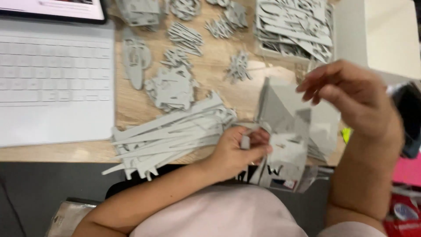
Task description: Punching out pre-cut cardboard letters and shapes from a larger sheet of cardboard at a natural pace.
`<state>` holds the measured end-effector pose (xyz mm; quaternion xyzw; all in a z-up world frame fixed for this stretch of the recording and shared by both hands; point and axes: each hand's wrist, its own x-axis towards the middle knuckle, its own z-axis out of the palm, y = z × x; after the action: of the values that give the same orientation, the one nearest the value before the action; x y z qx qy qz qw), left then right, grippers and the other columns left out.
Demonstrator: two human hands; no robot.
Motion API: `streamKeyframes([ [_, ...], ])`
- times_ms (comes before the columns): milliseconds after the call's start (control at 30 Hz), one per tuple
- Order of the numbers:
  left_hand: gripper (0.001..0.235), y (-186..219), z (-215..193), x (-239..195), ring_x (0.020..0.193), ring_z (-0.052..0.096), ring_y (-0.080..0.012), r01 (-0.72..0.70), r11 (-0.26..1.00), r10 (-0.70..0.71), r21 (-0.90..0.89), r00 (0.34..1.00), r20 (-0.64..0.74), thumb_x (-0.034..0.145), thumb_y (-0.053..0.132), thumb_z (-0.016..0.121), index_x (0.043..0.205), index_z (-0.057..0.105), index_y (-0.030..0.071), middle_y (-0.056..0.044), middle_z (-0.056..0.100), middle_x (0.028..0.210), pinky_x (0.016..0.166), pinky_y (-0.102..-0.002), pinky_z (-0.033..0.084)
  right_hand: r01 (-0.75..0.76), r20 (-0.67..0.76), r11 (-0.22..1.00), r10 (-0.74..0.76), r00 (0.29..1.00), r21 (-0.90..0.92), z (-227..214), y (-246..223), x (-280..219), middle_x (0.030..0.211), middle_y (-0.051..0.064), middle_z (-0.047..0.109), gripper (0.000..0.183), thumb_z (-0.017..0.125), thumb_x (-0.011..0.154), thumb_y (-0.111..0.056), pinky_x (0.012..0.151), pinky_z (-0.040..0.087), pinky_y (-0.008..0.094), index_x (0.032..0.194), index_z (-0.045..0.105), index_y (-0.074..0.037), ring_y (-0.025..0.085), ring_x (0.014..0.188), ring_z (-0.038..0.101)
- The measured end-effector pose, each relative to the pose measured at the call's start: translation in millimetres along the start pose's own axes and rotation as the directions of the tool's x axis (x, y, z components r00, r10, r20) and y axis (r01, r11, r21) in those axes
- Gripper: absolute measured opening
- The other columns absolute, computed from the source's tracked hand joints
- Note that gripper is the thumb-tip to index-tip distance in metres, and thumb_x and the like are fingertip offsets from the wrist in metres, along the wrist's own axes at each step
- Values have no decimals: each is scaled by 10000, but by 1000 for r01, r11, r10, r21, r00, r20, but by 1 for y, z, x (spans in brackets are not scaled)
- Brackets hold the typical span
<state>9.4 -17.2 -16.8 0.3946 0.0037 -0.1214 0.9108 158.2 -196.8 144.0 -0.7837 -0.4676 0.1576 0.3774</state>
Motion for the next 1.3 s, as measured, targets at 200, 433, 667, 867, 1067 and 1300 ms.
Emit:
streamKeyframes([
  [200, 136, 21, 3, 0, 668, 630, -116, -54, 985, 56, 166, 998, -9, 882, 73, 777, 978, 689, 30, -62, 664, 819, 524, -262, 625, -284, -230, 827, 434, 871, 485, 89, 14, -87, 1177, 130, 696, 559, 772, 838, -132, 843, 615, 323, 1319, 506, -29, 203, 981, 715],
  [433, 215, 17, -3, 4, 629, 684, -113, -115, 985, 121, 132, 992, -38, 856, -13, 796, 1043, 701, -59, -115, 734, 829, 525, -261, 610, -33, -612, 839, 422, 669, 542, 142, 34, -112, 804, 92, 603, 440, 802, 824, 96, 599, 556, 225, 1106, 475, 12, 123, 704, 630],
  [667, 107, 11, -11, 2, 593, 678, -155, -82, 991, 88, 109, 994, -57, 928, 44, 753, 955, 725, -56, -129, 698, 737, 566, -315, 625, 23, -687, 815, 473, 552, 579, 151, 24, -103, 783, 100, 681, 167, 715, 905, 101, 660, 596, 212, 1064, 673, 75, 93, 698, 656],
  [867, 91, 17, 5, -1, 714, 680, -134, -45, 999, 45, -21, 999, -13, 997, 76, 649, 987, 674, -11, -73, 678, 800, 672, -274, 594, 135, -632, 734, 458, 625, 665, 151, 33, -105, 787, 135, 684, 308, 677, 910, 113, 653, 543, 212, 1171, 535, 28, 110, 682, 639],
  [1067, 80, 11, 9, -12, 889, 701, -101, -54, 989, 63, -135, 996, 62, 1017, 137, 635, 1049, 608, 70, -21, 704, 958, 821, -260, 597, 89, -670, 768, 487, 560, 634, 155, 22, -99, 753, 112, 666, 308, 678, 883, 125, 597, 487, 187, 1132, 550, -4, 73, 638, 549],
  [1300, 138, 31, 26, -13, 876, 713, -158, -24, 981, 47, -190, 992, 119, 1011, 168, 630, 1064, 589, 48, -55, 684, 956, 806, -315, 624, 103, -670, 743, 524, 525, 662, 164, 30, -92, 725, 108, 658, 287, 625, 835, 121, 583, 494, 190, 1080, 559, -13, 88, 617, 559],
])
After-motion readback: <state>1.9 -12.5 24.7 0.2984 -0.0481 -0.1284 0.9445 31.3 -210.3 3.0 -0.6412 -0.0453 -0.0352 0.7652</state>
